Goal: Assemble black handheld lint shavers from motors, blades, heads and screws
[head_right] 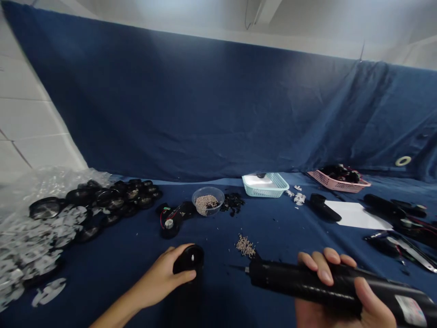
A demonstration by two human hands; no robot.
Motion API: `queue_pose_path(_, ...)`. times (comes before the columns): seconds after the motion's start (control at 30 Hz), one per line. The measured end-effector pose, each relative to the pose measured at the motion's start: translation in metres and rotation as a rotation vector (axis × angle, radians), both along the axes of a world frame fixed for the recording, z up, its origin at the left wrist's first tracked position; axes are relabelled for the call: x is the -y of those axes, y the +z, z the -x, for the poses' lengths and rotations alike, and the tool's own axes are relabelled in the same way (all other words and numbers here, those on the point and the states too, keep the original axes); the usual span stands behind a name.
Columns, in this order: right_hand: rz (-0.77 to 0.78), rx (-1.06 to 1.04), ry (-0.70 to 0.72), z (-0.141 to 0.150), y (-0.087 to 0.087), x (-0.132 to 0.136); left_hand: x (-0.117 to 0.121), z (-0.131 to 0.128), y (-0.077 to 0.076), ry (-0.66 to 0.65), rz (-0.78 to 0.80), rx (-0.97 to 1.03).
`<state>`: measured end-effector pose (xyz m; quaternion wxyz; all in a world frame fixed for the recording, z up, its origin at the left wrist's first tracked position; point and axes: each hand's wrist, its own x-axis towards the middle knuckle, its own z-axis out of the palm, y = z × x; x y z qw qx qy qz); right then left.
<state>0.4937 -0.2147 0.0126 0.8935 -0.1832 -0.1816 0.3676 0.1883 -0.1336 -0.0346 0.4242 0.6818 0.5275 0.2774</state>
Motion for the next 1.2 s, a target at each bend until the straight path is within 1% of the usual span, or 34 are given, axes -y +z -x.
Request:
queue_pose_path(0.07,-0.005,-0.077,-0.029,-0.001,0.008,-0.004,-0.004,-0.010,-0.004,-0.035,0.027,0.103)
queue_pose_path(0.13,0.015,-0.100,-0.052,-0.001,0.016,-0.007,-0.003,-0.016,-0.006,-0.046,0.072,0.235)
queue_pose_path(0.3,0.026,-0.083,-0.059,0.000,0.034,-0.011,0.009,-0.020,-0.008,-0.037,0.282,0.607)
queue_pose_path(0.43,0.056,-0.164,-0.090,0.007,0.043,-0.015,0.017,-0.024,-0.017,-0.007,0.440,0.872)
queue_pose_path(0.5,0.080,-0.219,-0.088,0.012,0.044,-0.017,0.018,-0.025,-0.023,0.017,0.482,0.989)
queue_pose_path(0.6,0.115,-0.249,-0.085,0.017,0.044,-0.019,0.014,-0.026,-0.027,0.027,0.459,1.144)
queue_pose_path(0.73,0.197,-0.268,-0.075,0.020,0.043,-0.021,0.008,-0.024,-0.021,-0.017,0.342,1.272)
queue_pose_path(0.83,0.255,-0.269,-0.062,0.022,0.042,-0.022,0.006,-0.021,-0.016,-0.083,0.290,1.314)
queue_pose_path(0.9,0.273,-0.280,-0.053,0.025,0.040,-0.023,0.007,-0.018,-0.016,-0.134,0.278,1.337)
queue_pose_path(1.03,0.265,-0.261,-0.014,0.032,0.036,-0.024,0.009,-0.015,-0.018,-0.218,0.263,1.382)
queue_pose_path(1.2,0.258,-0.245,0.005,0.040,0.036,-0.024,0.012,-0.018,-0.020,-0.292,0.286,1.398)
